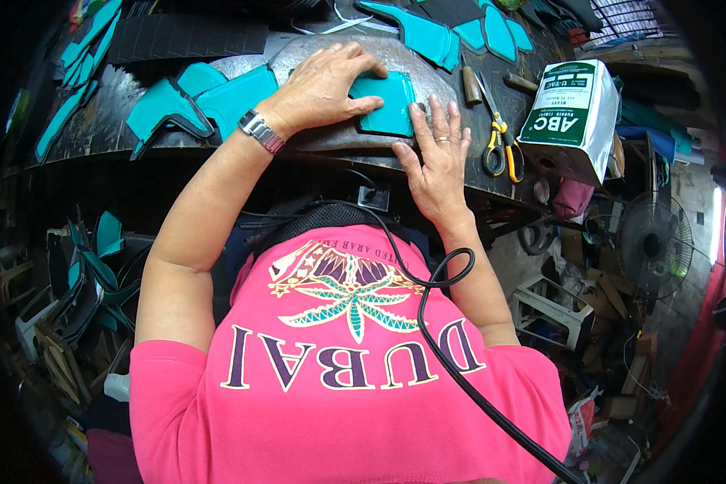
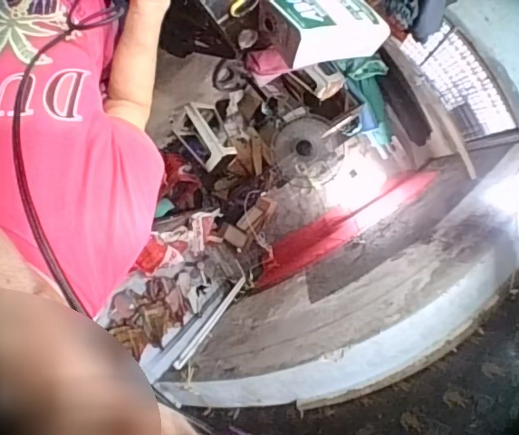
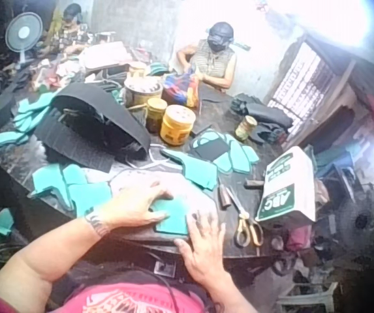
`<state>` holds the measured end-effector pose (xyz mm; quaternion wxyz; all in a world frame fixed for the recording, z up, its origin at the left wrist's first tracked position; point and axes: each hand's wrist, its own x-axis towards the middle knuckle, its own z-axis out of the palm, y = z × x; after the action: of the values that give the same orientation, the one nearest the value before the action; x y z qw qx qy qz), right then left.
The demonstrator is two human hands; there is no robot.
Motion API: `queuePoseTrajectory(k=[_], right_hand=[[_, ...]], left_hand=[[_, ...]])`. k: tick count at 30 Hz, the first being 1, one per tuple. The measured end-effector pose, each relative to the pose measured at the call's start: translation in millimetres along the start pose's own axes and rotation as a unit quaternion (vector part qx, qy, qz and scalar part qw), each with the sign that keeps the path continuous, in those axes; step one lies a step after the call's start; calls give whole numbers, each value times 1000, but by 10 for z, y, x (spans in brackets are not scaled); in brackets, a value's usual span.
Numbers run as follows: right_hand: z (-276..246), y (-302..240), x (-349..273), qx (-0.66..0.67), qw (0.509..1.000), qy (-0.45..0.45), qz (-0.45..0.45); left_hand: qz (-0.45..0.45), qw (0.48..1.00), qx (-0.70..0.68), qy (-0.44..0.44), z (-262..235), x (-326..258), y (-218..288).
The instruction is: The person repeatedly picks up teal and black shoe components, aligns them by hand, and presses them together on a workbench. They handle multiple pieces one at a time, occasionally moving items aside to reach the next pair.
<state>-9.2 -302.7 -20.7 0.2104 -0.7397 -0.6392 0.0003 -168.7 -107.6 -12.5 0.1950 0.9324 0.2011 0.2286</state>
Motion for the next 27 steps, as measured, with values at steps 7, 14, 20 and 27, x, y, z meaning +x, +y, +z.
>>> queuePoseTrajectory(k=[7,14,20,27], right_hand=[[7,75,200,6,1000,1,-3],[104,113,589,5,1000,-21,15],[-23,-40,273,-13,1000,-4,-3],[-269,-31,66,-7,993,108,-50]], left_hand=[[-3,1000,-1,-1,12,5,6],[-3,1000,-2,1,14,-1,1],[-10,1000,0,1,25,-3,-2],[-9,1000,-4,-6,2,6,15]])
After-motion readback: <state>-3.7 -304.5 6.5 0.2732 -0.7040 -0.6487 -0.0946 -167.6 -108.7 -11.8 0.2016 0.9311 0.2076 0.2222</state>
